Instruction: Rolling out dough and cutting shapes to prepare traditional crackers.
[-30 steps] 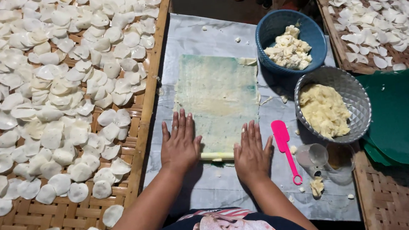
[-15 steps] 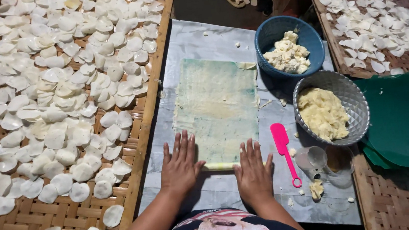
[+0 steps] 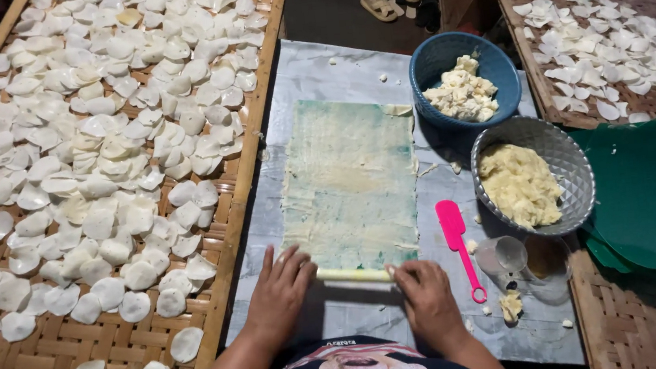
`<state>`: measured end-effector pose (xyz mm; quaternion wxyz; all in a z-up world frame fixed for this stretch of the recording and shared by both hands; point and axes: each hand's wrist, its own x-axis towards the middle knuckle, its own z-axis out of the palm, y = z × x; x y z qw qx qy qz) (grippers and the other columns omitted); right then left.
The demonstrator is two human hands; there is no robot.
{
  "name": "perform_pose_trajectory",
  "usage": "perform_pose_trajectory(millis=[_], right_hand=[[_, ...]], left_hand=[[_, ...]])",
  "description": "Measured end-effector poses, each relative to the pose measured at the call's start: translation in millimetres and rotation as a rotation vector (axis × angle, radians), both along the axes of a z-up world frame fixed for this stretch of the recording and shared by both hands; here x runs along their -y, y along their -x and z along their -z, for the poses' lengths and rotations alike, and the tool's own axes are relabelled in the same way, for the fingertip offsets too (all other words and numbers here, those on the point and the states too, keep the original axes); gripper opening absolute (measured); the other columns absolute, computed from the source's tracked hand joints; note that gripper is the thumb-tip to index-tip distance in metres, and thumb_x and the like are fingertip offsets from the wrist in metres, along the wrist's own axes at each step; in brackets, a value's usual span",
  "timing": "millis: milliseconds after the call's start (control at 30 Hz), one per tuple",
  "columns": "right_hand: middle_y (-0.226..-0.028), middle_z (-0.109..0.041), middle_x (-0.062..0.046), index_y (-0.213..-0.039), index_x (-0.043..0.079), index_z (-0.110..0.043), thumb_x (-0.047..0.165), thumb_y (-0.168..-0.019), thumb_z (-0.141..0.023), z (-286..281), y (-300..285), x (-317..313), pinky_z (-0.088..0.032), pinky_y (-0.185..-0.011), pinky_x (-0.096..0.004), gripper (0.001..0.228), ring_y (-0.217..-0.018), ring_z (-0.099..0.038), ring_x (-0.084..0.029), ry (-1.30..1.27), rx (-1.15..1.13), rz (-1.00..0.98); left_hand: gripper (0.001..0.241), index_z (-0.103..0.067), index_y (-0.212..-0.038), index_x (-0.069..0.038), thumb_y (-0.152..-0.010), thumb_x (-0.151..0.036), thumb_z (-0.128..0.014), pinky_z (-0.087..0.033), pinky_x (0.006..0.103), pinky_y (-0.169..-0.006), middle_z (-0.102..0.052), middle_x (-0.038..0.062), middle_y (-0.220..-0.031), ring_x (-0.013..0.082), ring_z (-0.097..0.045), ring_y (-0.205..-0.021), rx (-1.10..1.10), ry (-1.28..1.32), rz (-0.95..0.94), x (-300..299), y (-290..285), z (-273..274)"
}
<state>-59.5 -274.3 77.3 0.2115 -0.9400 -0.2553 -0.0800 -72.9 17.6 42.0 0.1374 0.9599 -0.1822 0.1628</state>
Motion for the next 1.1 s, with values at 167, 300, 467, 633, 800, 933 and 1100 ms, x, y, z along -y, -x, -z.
perform_pose_trajectory(millis=[167, 300, 467, 633, 800, 933, 1100], right_hand=[[-0.112, -0.061, -0.005, -0.126, 0.012, -0.07, 0.004, -0.076, -0.072, 13.7, -47.7, 10.2, -0.045, -0.091, -0.039, 0.05, -0.098, -0.056, -0.026, -0.053, 0.046, 0.037], [-0.112, -0.063, -0.002, -0.114, 0.022, -0.071, 0.036, -0.095, -0.066, 50.6, -96.1, 22.1, -0.049, -0.089, -0.046, 0.024, -0.108, -0.063, -0.03, 0.013, 0.096, 0.045], [-0.142, -0.055, -0.015, -0.143, 0.013, -0.058, 0.033, -0.108, -0.048, 38.6, -123.3, -6.9, -0.038, -0.11, -0.057, 0.042, -0.134, -0.051, -0.037, 0.072, 0.096, 0.228], [-0.174, -0.012, -0.013, -0.166, 0.023, -0.019, 0.038, -0.106, -0.033, 32.0, -115.4, -17.5, -0.01, -0.123, -0.064, 0.064, -0.16, -0.008, -0.03, 0.382, -0.336, 0.367], [-0.174, -0.01, -0.011, -0.166, 0.023, -0.017, 0.036, -0.103, -0.029, 26.8, -84.8, -21.1, -0.006, -0.123, -0.062, 0.065, -0.16, -0.006, -0.028, 0.475, -0.352, 0.359], [-0.174, -0.011, -0.011, -0.165, 0.02, -0.018, 0.033, -0.103, -0.029, 28.0, -65.5, -18.6, -0.005, -0.122, -0.063, 0.065, -0.16, -0.008, -0.028, 0.493, -0.274, 0.351], [-0.174, -0.011, -0.009, -0.165, 0.019, -0.019, 0.038, -0.102, -0.032, 45.9, -40.8, -8.3, -0.01, -0.121, -0.062, 0.067, -0.159, -0.009, -0.027, 0.495, -0.173, 0.312]], left_hand=[[0.021, -0.058, -0.108, -0.009, -0.087, -0.013, -0.059, -0.021, 0.0557, -0.125, -0.057, 0.011, -0.122, 0.0322, -0.047, -0.137, 0.019, 0.028, 0.02, 11.8, -64.7, 10.0], [0.056, -0.063, -0.12, -0.013, -0.085, -0.056, -0.067, -0.02, 0.0631, -0.122, -0.058, 0.015, -0.138, 0.0405, -0.043, -0.144, 0.025, 0.045, -0.082, 18.7, -118.8, 30.2], [0.082, -0.021, -0.163, -0.009, -0.103, -0.064, -0.027, 0.005, 0.0576, -0.127, -0.006, 0.018, -0.173, 0.0348, 0.001, -0.16, -0.493, 0.025, -0.237, 33.5, -149.4, -13.5], [0.076, -0.011, -0.165, -0.008, -0.105, -0.053, -0.023, 0.009, 0.0587, -0.126, -0.003, 0.018, -0.173, 0.0341, 0.003, -0.16, -0.634, -0.013, -0.296, 39.9, -129.6, -30.0], [0.071, -0.01, -0.165, -0.013, -0.104, -0.045, -0.025, 0.008, 0.0576, -0.125, -0.001, 0.014, -0.173, 0.0323, 0.003, -0.159, -0.57, -0.031, -0.284, 40.0, -97.7, -3.9], [0.071, -0.007, -0.166, -0.014, -0.104, -0.044, -0.024, 0.01, 0.0553, -0.125, 0.003, 0.011, -0.174, 0.0308, 0.006, -0.159, -0.524, -0.079, -0.265, 41.5, -79.2, 18.4], [0.07, -0.008, -0.166, -0.014, -0.105, -0.044, -0.023, 0.008, 0.0526, -0.125, 0.002, 0.009, -0.174, 0.0289, 0.004, -0.158, -0.416, -0.095, -0.252, 42.7, -49.7, 41.5]])
